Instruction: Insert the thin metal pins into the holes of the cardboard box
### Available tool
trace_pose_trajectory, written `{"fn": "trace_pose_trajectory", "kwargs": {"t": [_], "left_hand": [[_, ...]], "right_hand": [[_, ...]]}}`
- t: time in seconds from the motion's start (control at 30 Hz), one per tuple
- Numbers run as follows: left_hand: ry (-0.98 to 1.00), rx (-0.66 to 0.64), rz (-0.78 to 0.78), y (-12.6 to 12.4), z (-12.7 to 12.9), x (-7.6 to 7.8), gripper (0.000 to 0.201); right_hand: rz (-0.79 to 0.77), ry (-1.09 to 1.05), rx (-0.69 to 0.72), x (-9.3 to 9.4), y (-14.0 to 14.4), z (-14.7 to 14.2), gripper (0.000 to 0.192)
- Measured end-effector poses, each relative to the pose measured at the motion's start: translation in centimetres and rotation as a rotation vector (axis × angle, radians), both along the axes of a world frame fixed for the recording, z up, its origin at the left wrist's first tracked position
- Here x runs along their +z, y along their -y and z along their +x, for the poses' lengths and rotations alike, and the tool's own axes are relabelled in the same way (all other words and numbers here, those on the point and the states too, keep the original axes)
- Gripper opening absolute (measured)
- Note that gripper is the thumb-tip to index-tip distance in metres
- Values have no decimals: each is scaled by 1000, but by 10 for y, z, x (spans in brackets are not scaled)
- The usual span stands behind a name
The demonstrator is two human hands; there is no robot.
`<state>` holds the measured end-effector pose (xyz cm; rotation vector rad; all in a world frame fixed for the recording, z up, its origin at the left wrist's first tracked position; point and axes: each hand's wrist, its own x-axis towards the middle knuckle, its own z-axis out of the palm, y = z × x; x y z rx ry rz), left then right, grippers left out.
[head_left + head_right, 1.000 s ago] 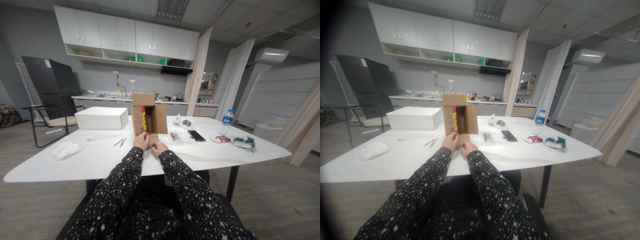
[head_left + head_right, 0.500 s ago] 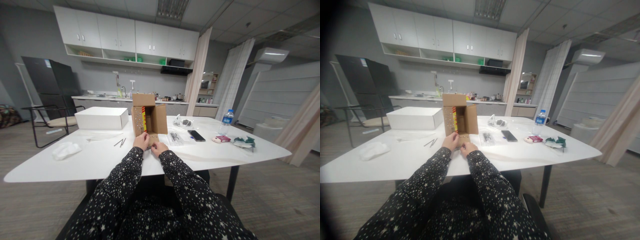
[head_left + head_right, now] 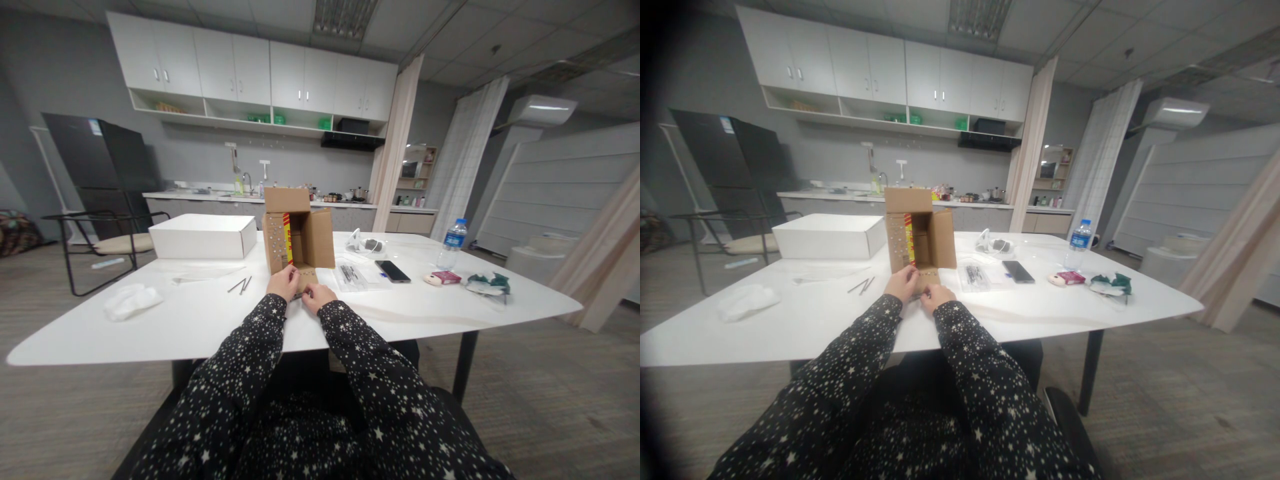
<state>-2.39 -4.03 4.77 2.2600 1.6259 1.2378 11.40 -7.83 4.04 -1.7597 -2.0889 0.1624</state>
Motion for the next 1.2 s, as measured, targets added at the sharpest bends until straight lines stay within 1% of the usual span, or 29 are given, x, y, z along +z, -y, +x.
{"fn": "trace_pose_trajectory", "kwargs": {"t": [0.6,1.07,1.2], "left_hand": [[15,-14,13,1,0,0,26],[82,10,33,3,1,3,24],[98,0,36,2,1,2,25]], "right_hand": [[-7,-3,-6,0,0,0,23],[-3,-9,4,3,4,0,23],[2,-15,5,4,5,0,23]]}}
